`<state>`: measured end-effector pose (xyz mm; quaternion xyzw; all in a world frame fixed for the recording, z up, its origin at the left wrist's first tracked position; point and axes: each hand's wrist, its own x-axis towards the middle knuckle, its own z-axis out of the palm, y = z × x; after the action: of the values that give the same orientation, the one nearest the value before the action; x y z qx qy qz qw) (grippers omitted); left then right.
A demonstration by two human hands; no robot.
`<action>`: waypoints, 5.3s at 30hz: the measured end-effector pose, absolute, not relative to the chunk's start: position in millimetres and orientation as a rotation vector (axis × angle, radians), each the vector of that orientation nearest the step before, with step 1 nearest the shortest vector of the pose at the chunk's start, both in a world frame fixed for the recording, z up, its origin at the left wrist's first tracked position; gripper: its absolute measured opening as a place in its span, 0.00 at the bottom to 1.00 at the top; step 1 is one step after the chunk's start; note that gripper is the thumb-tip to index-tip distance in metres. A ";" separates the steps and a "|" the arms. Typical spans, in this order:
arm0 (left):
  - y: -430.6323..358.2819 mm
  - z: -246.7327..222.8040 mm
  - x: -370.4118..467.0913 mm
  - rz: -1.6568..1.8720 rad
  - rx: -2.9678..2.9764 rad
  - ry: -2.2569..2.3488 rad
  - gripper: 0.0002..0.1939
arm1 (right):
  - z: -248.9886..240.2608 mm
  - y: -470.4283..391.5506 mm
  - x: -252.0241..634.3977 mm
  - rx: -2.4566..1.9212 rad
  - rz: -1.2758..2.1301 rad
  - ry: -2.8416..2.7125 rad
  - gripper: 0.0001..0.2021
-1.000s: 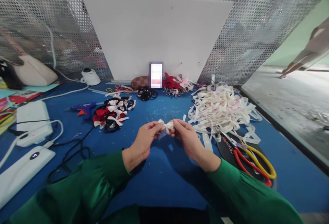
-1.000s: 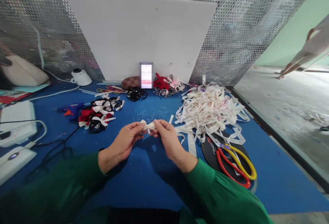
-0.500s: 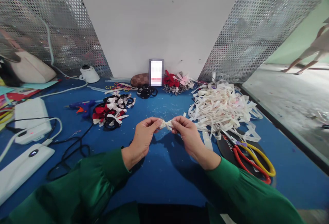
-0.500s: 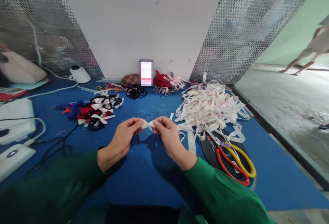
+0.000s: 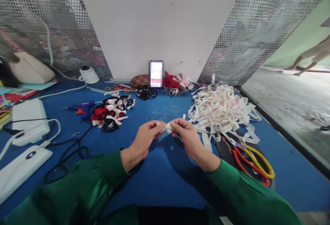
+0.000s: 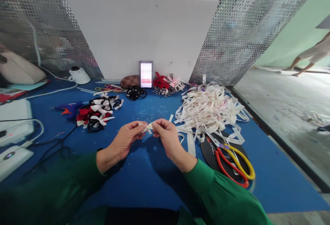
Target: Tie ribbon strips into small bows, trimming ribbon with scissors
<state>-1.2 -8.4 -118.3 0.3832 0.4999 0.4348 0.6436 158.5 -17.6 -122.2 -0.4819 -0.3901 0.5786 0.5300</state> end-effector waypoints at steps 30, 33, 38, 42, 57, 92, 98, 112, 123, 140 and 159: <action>-16.2 -112.3 2.1 0.824 1.153 1.105 0.12 | -121.5 -22.8 153.2 -1.162 1.326 -1.048 0.12; -15.6 -113.0 1.9 0.855 1.148 1.125 0.11 | -122.1 -20.8 154.2 -1.149 1.331 -1.085 0.13; -13.4 -113.7 1.4 0.948 0.987 1.130 0.15 | -121.1 -18.4 155.7 -1.162 1.371 -1.058 0.16; -10.9 -111.4 0.3 0.940 0.917 1.106 0.19 | -122.2 -18.9 156.2 -1.204 1.353 -1.007 0.14; -10.6 -117.9 0.2 0.991 0.856 1.161 0.11 | -122.6 -21.2 151.7 -1.183 1.482 -1.022 0.18; -7.2 -114.3 -1.9 1.047 1.252 1.239 0.10 | -121.0 -24.8 148.6 -1.159 1.617 -1.105 0.20; -4.4 -118.3 -3.0 1.035 1.166 1.237 0.13 | -127.0 -20.9 147.7 -1.218 1.427 -1.110 0.17; -7.9 -115.1 -1.2 1.060 0.989 1.204 0.13 | -134.4 -22.3 145.6 -1.236 1.357 -1.343 0.15; -10.4 -110.5 0.4 1.043 1.156 1.265 0.10 | -132.3 -26.2 146.5 -1.241 1.459 -1.277 0.16; -9.3 -109.7 0.1 1.019 0.977 1.088 0.22 | -120.7 -33.4 147.2 -1.253 1.286 -1.306 0.17; -5.5 -106.6 -2.6 0.983 1.145 1.144 0.15 | -118.1 -22.8 156.1 -1.174 1.181 -1.103 0.12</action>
<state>-2.6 -5.5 -106.6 0.4909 0.4902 0.4213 0.5842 156.1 -22.8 -118.1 -0.4944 -0.4643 0.4969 0.5414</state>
